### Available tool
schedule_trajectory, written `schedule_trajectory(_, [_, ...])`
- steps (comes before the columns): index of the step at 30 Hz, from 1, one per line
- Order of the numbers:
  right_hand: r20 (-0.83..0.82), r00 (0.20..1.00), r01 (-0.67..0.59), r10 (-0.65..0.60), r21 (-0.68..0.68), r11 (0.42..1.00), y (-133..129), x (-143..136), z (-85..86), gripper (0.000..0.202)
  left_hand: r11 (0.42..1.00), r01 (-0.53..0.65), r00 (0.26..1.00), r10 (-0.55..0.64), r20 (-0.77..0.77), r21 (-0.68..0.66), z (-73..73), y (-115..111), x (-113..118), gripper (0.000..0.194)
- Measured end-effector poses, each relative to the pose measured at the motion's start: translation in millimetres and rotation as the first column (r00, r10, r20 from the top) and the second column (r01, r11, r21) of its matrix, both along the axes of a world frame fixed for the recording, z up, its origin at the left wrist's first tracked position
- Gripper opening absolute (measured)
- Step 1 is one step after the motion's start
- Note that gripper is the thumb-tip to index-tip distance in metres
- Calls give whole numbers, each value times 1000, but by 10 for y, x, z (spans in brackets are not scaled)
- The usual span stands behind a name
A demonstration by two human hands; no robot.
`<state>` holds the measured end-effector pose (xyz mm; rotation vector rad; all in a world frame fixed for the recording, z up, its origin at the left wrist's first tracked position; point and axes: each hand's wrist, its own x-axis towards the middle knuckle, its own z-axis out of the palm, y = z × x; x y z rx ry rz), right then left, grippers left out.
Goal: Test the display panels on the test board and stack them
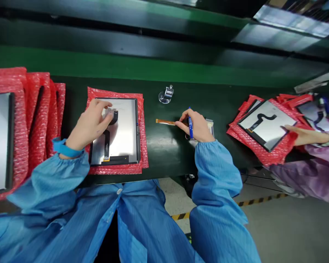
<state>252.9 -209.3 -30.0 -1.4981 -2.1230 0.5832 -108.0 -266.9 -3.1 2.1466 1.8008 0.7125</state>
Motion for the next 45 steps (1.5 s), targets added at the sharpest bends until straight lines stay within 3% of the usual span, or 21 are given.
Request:
schedule_trajectory(2, [-77, 994, -79, 71, -101, 992, 63, 11, -46, 31, 998, -48, 994, 44, -101, -44, -135, 143, 13, 25])
schedule_trajectory(5, [-285, 952, -170, 113, -186, 968, 92, -77, -68, 37, 993, 19, 991, -34, -128, -117, -154, 207, 14, 29])
schedule_trajectory(9, [-501, 859, -249, 105, -231, 940, 40, -306, 4, 47, 964, 139, 990, -131, 51, -226, -28, 171, -5, 52])
schedule_trajectory(12, [-584, 805, -314, 107, -266, 911, -41, -563, 87, 47, 951, 192, 976, -160, 145, -242, -9, 177, -11, 53])
schedule_trajectory(16, [-695, 703, -431, 152, -247, 868, -130, -968, 171, 44, 991, 55, 993, -67, -97, -123, -101, 227, 66, 27])
schedule_trajectory(19, [-759, 638, -457, 128, -240, 856, -171, -1247, 202, 41, 994, -9, 966, -19, -260, -105, -142, 231, 153, 31])
schedule_trajectory(21, [-793, 603, -442, 89, -240, 864, -198, -1395, 207, 41, 991, 0, 958, -38, -284, -131, -128, 213, 179, 39])
schedule_trajectory(23, [-819, 573, -418, 46, -243, 875, -230, -1501, 199, 40, 986, 25, 974, -61, -220, -163, -88, 187, 165, 46])
schedule_trajectory(25, [-829, 559, -385, 6, -253, 888, -264, -1560, 182, 39, 969, 89, 995, -95, -16, -230, -36, 160, 115, 52])
schedule_trajectory(27, [-825, 565, -348, -22, -263, 900, -297, -1580, 162, 39, 900, 231, 936, -102, 336, -369, 20, 135, 50, 57])
schedule_trajectory(29, [-819, 573, -327, -38, -270, 906, -324, -1575, 146, 40, 749, 433, 749, 10, 663, -501, 79, 112, -7, 60])
schedule_trajectory(31, [-812, 582, -322, -40, -276, 906, -346, -1562, 142, 40, 607, 582, 567, 173, 805, -540, 135, 92, -41, 62])
schedule_trajectory(34, [-808, 589, -323, -27, -266, 908, -368, -1546, 151, 39, 528, 657, 466, 277, 841, -538, 186, 69, -52, 63])
schedule_trajectory(37, [-800, 599, -299, -28, -257, 919, -387, -1538, 154, 37, 548, 656, 408, 321, 855, -519, 174, 48, -35, 58])
schedule_trajectory(40, [-764, 644, -242, -39, -252, 937, -412, -1531, 132, 35, 643, 578, 362, 349, 864, -502, 133, 17, 5, 40])
schedule_trajectory(43, [-737, 675, -199, -39, -233, 952, -438, -1526, 95, 35, 752, 431, 405, 332, 852, -498, 107, -29, 88, 24])
schedule_trajectory(45, [-736, 676, -178, -43, -220, 959, -453, -1528, 76, 35, 854, 259, 475, 293, 830, -450, 94, -65, 169, 21])
